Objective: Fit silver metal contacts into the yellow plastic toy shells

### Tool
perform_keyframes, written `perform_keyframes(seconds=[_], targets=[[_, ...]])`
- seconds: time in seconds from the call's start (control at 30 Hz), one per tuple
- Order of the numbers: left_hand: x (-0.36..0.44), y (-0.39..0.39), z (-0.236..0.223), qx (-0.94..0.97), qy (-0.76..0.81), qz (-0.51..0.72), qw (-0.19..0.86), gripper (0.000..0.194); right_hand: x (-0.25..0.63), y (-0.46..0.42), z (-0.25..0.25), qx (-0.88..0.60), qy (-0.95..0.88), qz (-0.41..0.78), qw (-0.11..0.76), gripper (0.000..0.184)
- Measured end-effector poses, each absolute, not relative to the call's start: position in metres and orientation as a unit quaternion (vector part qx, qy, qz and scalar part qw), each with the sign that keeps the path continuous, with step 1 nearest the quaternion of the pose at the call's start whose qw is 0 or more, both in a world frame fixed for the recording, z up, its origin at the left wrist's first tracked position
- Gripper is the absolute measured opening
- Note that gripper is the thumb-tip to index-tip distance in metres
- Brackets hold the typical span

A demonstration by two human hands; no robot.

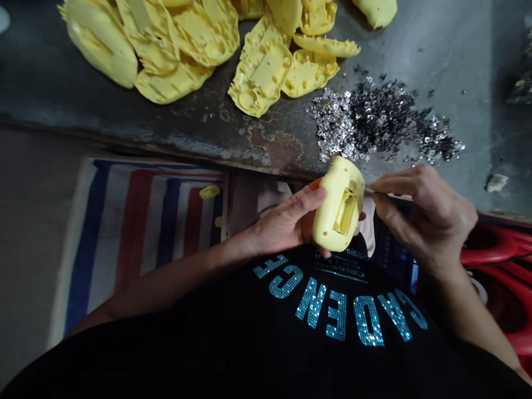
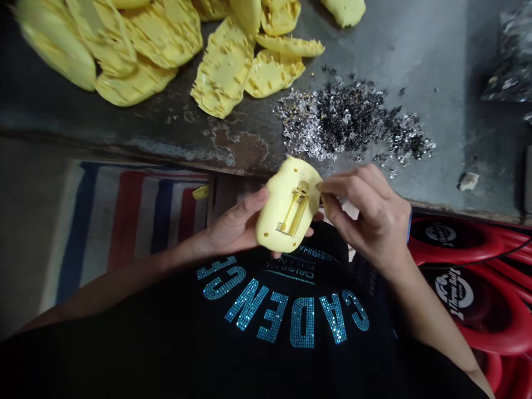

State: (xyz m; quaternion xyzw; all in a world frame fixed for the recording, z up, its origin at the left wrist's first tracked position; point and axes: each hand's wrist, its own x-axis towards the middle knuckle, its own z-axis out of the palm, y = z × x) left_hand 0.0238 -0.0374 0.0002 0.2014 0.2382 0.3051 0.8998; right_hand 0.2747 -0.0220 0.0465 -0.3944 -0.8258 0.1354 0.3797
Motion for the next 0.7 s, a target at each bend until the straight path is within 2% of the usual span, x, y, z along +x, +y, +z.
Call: perform_keyframes(seconds=[0.07,0.17,0.23,0.5,0.7], targets=[[0.025,-0.04,0.0,0.21,0.265,0.343,0.877,0.086,0.275,-0.018,0.044,-0.424,-0.797,0.217,0.371,0.032],[0.027,-0.046,0.002,0.244,0.301,0.399,0.831,0.079,0.274,-0.01,0.042,-0.428,-0.764,0.352,0.331,0.048],[0.026,-0.05,0.005,0.271,0.309,0.407,0.816,0.075,0.271,-0.007,0.041,-0.425,-0.755,0.382,0.322,0.051],[0.012,-0.058,0.006,0.344,0.366,0.439,0.745,0.058,0.248,-0.006,0.02,-0.409,-0.765,0.28,0.41,0.054],[-0.006,-0.057,-0.01,0.329,0.415,0.505,0.681,0.041,0.217,0.008,0.02,-0.372,-0.791,0.229,0.427,0.052]])
